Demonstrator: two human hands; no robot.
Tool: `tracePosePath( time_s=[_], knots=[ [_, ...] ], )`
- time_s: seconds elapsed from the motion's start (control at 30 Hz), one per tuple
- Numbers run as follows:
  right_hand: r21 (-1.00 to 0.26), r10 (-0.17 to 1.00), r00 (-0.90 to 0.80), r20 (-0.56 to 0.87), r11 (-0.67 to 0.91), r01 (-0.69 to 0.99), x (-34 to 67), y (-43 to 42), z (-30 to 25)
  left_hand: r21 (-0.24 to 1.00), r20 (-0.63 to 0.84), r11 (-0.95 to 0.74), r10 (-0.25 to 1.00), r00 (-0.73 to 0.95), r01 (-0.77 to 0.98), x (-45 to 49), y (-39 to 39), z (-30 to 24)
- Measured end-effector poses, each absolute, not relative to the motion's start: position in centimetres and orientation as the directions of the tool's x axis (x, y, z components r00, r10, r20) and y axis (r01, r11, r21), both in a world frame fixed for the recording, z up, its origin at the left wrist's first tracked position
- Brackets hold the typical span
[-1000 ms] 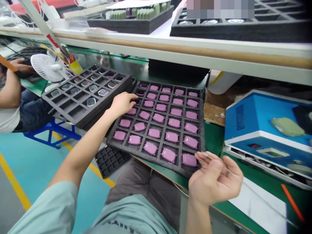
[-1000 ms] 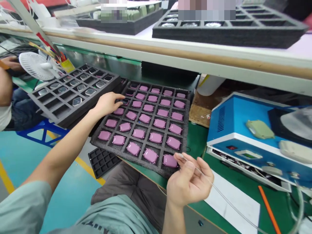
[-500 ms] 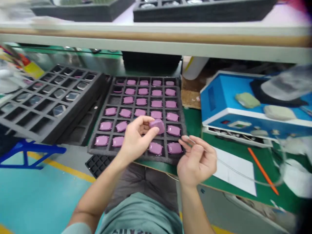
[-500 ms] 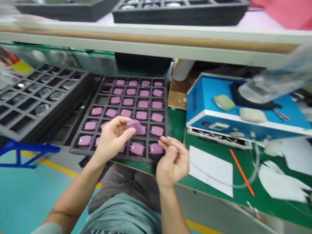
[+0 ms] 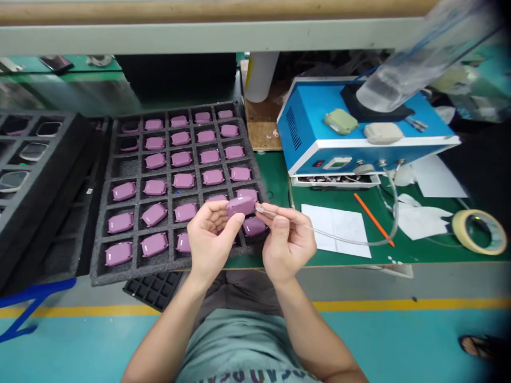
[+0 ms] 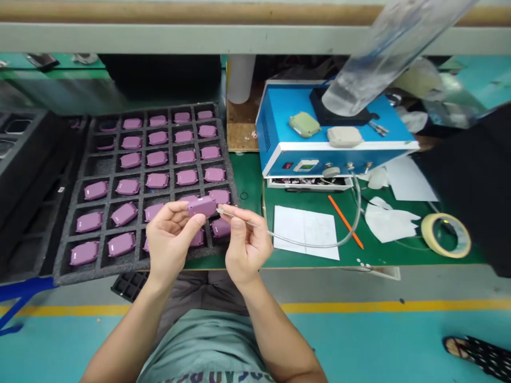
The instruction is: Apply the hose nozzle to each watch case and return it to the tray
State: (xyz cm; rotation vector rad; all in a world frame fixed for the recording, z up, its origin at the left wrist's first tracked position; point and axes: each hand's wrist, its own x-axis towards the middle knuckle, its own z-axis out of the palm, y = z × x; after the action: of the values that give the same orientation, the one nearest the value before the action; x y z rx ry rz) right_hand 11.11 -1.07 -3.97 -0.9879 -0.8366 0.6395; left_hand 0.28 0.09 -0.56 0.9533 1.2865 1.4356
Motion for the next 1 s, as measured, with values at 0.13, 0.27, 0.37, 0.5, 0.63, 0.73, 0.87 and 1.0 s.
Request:
tracePosePath(
  time_s=[0.13, 0.27, 0.37, 0.5, 0.63, 0.73, 0.87, 1.0],
  knots=[
    [-0.903, 0.783, 0.541, 0.306, 0.418, -0.094, 11.17, -0.94, -4.0, 0.995, 0.001, -0.025, 0.967, -0.254, -0.092, 0.6, -0.07, -0.42],
    [-0.896, 0.786, 0.531, 0.318, 0.432, -0.103, 11.24, -0.83, -3.99, 0.995, 0.047, -0.068, 0.966, -0.255, -0.071, 0.64, -0.14, -0.56],
    [-0.891, 0.783, 0.529, 0.327, 0.442, -0.104, 11.27, -0.8, -3.96, 0.994, 0.072, -0.091, 0.963, -0.261, -0.064, 0.58, -0.16, -0.72],
    [-0.865, 0.777, 0.529, 0.342, 0.48, -0.145, 11.25, -0.77, -3.98, 0.991, 0.073, -0.099, 0.962, -0.264, -0.088, 0.53, -0.17, -0.82],
    [-0.872, 0.778, 0.53, 0.339, 0.471, -0.134, 11.24, -0.77, -4.0, 0.99, 0.074, -0.104, 0.962, -0.264, -0.1, 0.58, -0.2, -0.84],
    [-0.883, 0.776, 0.533, 0.338, 0.458, -0.106, 11.25, -0.79, -3.99, 0.991, 0.069, -0.098, 0.958, -0.277, -0.092, 0.65, -0.22, -0.85],
    [-0.879, 0.777, 0.529, 0.341, 0.464, -0.115, 11.24, -0.78, -4.0, 0.993, 0.064, -0.09, 0.957, -0.284, -0.08, 0.72, -0.17, -0.79],
    [-0.877, 0.776, 0.53, 0.342, 0.467, -0.118, 11.22, -0.77, -4.02, 0.992, 0.056, -0.086, 0.955, -0.291, -0.093, 0.78, -0.18, -0.72]
  ],
)
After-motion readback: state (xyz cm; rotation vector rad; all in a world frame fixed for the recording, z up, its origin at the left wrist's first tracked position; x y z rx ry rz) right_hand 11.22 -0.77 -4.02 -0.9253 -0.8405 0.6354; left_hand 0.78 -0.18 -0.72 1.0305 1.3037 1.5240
